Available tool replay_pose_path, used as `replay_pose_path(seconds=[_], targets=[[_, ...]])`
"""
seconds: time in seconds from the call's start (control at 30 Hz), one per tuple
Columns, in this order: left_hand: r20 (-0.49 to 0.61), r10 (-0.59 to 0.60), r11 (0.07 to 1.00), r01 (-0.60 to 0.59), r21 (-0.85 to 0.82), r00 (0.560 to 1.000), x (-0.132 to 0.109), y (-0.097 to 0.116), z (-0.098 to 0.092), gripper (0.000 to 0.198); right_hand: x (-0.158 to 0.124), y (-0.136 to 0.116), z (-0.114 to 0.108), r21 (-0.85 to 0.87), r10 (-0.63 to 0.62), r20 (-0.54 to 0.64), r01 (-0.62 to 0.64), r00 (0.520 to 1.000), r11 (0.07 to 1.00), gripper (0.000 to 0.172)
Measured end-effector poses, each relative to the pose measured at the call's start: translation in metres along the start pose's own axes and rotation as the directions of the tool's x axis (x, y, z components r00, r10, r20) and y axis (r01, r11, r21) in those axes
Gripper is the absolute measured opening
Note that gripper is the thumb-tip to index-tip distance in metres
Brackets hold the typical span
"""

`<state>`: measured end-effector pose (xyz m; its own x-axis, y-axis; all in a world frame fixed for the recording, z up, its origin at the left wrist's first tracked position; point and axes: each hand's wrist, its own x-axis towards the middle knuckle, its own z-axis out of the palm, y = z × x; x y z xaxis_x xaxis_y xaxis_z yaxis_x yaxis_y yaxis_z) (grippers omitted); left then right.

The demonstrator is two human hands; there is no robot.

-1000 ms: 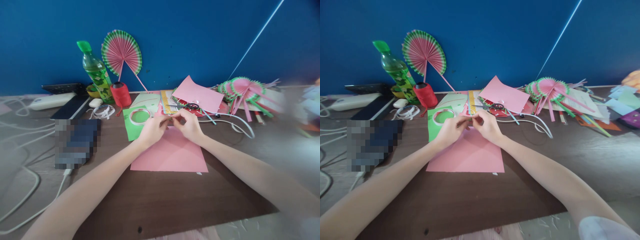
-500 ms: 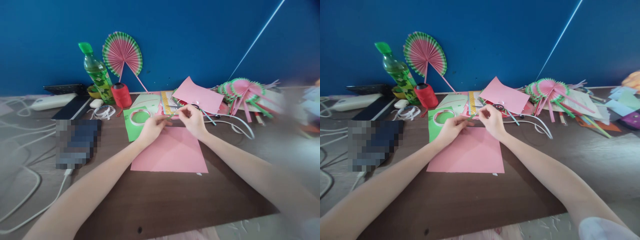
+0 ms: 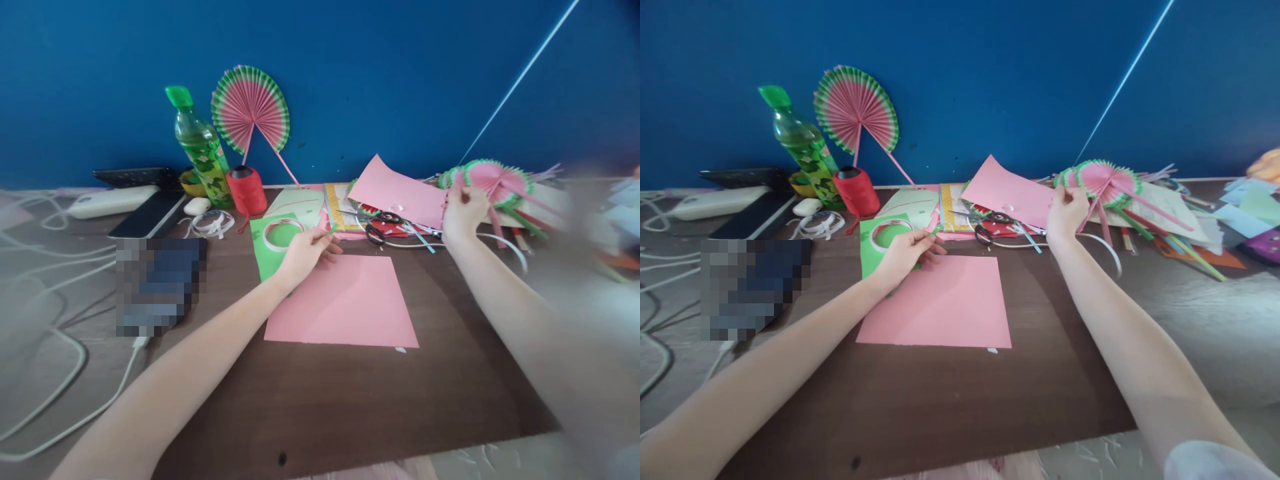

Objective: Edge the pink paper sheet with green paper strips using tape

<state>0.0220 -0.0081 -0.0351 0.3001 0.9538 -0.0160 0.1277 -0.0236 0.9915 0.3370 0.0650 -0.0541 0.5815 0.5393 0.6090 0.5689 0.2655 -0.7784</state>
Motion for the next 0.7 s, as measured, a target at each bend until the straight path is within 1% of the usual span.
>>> replay_pose_path(seconds=[0.03,0.07,0.1,0.13,0.23,0.27,0.3,0.33,0.37,0.4,0.43,0.47,0.5,0.53,0.6,0.7], targets=[[0.001,-0.007,1.0,0.007,-0.006,1.0,0.0,0.001,0.0,0.017,0.001,0.001,0.0,0.017,0.058,-0.083,-0.057,0.995,0.998,0.008],[0.002,-0.013,1.0,0.013,-0.012,1.0,-0.001,0.001,0.001,0.017,0.0,-0.001,0.001,0.052,0.098,-0.111,-0.092,0.989,0.994,0.008],[0.003,-0.015,1.0,0.015,-0.017,1.0,-0.001,0.002,0.001,0.017,-0.002,-0.006,0.003,0.086,0.122,-0.11,-0.113,0.986,0.99,0.011],[0.005,-0.014,1.0,0.014,-0.021,1.0,-0.001,0.003,0.001,0.017,-0.007,-0.014,0.005,0.111,0.114,-0.068,-0.106,0.991,0.988,0.014],[0.011,-0.009,0.999,0.009,-0.031,1.0,-0.003,0.004,0.002,0.018,-0.031,-0.048,0.014,0.188,-0.013,0.074,-0.002,0.997,0.982,0.016],[0.015,-0.009,0.999,0.009,-0.034,1.0,-0.003,0.005,0.002,0.019,-0.041,-0.061,0.017,0.223,-0.041,0.161,0.004,0.986,0.975,0.014],[0.021,-0.007,0.999,0.008,-0.035,1.0,-0.003,0.005,0.002,0.019,-0.052,-0.073,0.02,0.258,-0.056,0.272,-0.017,0.961,0.966,0.01],[0.029,-0.004,0.999,0.005,-0.036,1.0,-0.003,0.005,0.002,0.019,-0.062,-0.084,0.023,0.291,-0.069,0.372,-0.046,0.925,0.956,0.008],[0.04,0.0,0.999,0.001,-0.036,0.999,-0.004,0.006,0.002,0.019,-0.072,-0.093,0.025,0.314,-0.073,0.478,-0.093,0.875,0.945,0.014],[0.054,0.008,0.999,-0.006,-0.032,0.998,-0.004,0.006,0.002,0.02,-0.082,-0.101,0.028,0.338,-0.06,0.58,-0.173,0.812,0.925,0.022],[0.07,0.017,1.0,-0.015,-0.026,0.997,-0.004,0.005,0.002,0.02,-0.09,-0.107,0.03,0.344,-0.038,0.672,-0.266,0.74,0.9,0.03],[0.084,0.026,1.0,-0.024,-0.016,0.996,-0.005,0.005,0.002,0.021,-0.097,-0.111,0.031,0.326,-0.016,0.745,-0.344,0.667,0.88,0.036],[0.1,0.032,0.999,-0.032,-0.003,0.994,-0.005,0.005,0.001,0.022,-0.103,-0.114,0.032,0.3,-0.001,0.797,-0.395,0.604,0.868,0.04],[0.114,0.038,0.999,-0.039,0.01,0.993,-0.005,0.005,0.001,0.024,-0.108,-0.116,0.032,0.29,-0.006,0.82,-0.406,0.572,0.867,0.041],[0.143,0.046,0.998,-0.052,0.04,0.989,-0.004,0.005,0.0,0.025,-0.113,-0.119,0.032,0.309,-0.051,0.82,-0.366,0.57,0.878,0.033],[0.18,0.053,0.994,-0.07,0.087,0.982,-0.002,0.005,-0.003,0.031,-0.111,-0.118,0.029,0.346,-0.1,0.777,-0.289,0.622,0.893,0.016]])
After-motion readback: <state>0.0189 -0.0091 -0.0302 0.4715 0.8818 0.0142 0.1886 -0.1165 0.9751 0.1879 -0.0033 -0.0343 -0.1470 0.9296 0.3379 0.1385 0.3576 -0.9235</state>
